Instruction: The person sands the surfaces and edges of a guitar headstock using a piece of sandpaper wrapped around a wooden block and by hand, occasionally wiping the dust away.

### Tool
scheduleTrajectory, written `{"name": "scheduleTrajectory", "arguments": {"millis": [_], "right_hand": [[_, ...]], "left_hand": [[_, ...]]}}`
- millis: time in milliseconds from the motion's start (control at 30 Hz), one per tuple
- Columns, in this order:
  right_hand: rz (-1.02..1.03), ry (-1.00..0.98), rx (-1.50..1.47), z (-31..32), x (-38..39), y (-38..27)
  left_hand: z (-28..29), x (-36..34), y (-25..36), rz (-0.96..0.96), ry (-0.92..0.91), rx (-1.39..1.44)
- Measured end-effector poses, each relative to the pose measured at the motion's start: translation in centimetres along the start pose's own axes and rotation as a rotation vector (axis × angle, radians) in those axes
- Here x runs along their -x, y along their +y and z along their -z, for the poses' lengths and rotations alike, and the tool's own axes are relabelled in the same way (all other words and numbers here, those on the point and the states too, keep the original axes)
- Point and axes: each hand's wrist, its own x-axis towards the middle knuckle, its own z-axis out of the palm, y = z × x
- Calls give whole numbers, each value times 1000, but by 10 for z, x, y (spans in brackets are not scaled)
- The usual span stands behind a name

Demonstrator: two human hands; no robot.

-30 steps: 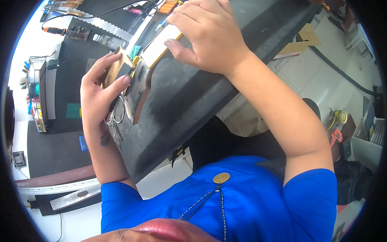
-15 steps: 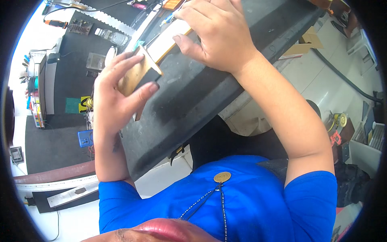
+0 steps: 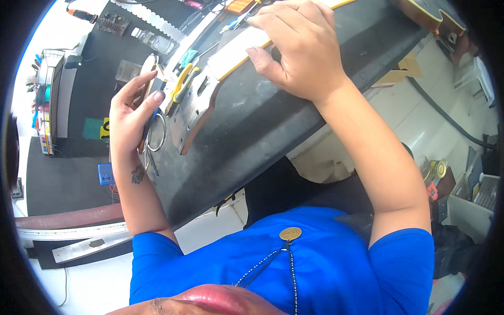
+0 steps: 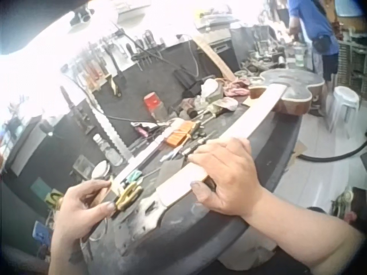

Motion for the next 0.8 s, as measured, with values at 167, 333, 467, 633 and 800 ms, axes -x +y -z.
{"name": "scheduleTrajectory", "arguments": {"millis": [167,333,467,633,800], "right_hand": [[28,13,-21,-7,3,5],[41,-6,27,-4,-3,-2],[50,-24,57,-6,-4,-3],[43,-21,71,-4,1,2],[36,11,21,-6,0,0]], "left_hand": [[-5,2,-48,9,91,-66],[0,-3,-62,-23,101,14],[-7,8,-33,-103,63,20],[-33,29,1,-239,-56,-101],[-47,33,-1,-368,-52,-191]]}}
